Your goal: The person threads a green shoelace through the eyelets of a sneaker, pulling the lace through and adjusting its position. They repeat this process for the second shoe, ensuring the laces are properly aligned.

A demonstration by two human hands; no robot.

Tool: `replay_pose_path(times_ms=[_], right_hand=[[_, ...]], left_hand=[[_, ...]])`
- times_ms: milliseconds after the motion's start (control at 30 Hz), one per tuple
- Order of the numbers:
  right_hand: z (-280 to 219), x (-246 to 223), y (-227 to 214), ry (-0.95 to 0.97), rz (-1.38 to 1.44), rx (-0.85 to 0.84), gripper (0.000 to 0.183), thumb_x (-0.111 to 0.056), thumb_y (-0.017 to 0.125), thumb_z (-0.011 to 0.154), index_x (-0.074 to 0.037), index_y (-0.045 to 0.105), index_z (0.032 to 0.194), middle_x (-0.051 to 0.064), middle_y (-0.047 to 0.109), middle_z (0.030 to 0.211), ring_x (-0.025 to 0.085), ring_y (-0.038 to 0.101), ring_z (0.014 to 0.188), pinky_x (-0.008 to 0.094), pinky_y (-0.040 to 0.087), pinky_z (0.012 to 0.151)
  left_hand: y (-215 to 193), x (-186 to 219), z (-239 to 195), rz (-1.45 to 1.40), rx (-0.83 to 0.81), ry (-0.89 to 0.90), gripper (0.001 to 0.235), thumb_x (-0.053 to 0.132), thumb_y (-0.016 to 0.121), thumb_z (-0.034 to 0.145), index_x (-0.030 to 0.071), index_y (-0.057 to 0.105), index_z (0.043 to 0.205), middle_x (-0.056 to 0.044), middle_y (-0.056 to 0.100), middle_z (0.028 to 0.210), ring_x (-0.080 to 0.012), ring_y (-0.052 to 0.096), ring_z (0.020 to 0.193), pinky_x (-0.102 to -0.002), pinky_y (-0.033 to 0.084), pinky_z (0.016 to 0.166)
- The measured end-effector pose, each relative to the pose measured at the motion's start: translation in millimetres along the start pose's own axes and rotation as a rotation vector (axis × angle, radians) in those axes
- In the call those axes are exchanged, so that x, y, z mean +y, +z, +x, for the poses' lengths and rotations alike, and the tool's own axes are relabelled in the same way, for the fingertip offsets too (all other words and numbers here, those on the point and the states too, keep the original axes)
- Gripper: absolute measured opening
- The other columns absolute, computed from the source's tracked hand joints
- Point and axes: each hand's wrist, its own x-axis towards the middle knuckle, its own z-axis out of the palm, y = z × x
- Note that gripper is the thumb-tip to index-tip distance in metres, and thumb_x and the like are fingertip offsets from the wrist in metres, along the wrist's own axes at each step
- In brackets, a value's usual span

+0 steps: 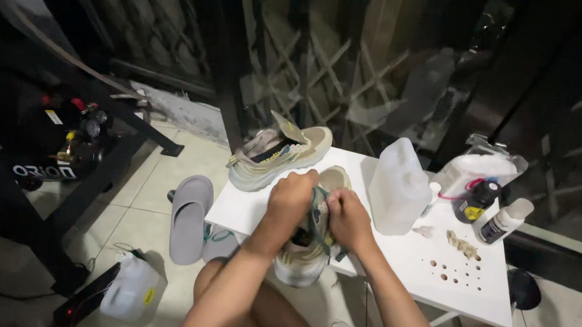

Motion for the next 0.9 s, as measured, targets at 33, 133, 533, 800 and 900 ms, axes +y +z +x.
replay_pose_path(times_ms=[33,133,533,800,900], right_hand=[[-3,-10,-8,-0.003,-0.002,0.001,0.025,-0.032,0.043,0.093,-0.009,0.054,0.092,0.019,0.057,0.09,0.043,0.057,0.095,0.049,0.045,0.081],[-29,-44,-39,0.073,0.18,-0.152,0.027,-0.024,0.038,0.097,-0.005,0.055,0.089,0.02,0.06,0.082,0.04,0.062,0.084,0.047,0.047,0.075],[-132,-32,-185,-0.1,0.936,0.039,0.035,-0.015,0.046,0.094,-0.007,0.041,0.06,0.001,0.033,0.054,0.011,0.031,0.051,0.024,0.025,0.051],[-163,-8,-255,-0.294,1.515,0.254,0.02,-0.023,0.057,0.099,-0.017,0.05,0.082,-0.011,0.045,0.063,-0.004,0.036,0.044,0.008,0.027,0.05],[-182,87,-239,-0.327,1.334,0.365,0.03,-0.031,0.043,0.101,-0.031,0.039,0.071,-0.023,0.033,0.05,-0.013,0.03,0.035,0.011,0.015,0.05]], left_hand=[[-7,0,0,-0.001,0.003,0.0,0.025,0.008,0.037,0.091,0.014,0.057,0.105,-0.022,0.065,0.096,-0.0433,0.065,0.093,-0.048,0.054,0.08],[-27,1,-10,-0.006,-0.032,0.001,0.024,0.011,0.036,0.092,0.018,0.056,0.103,-0.021,0.065,0.091,-0.0439,0.065,0.092,-0.049,0.054,0.077],[-16,-57,9,-0.155,0.029,0.419,0.015,0.026,0.045,0.072,0.015,0.055,0.072,-0.013,0.06,0.068,-0.0283,0.058,0.067,-0.042,0.034,0.058],[1,-72,34,-0.108,0.103,0.623,0.015,0.021,0.044,0.076,0.016,0.058,0.076,-0.017,0.059,0.065,-0.0306,0.058,0.063,-0.043,0.035,0.058],[5,-65,36,0.0,0.012,0.53,0.012,0.021,0.047,0.074,0.016,0.056,0.079,-0.018,0.062,0.07,-0.0368,0.06,0.071,-0.047,0.037,0.058]])
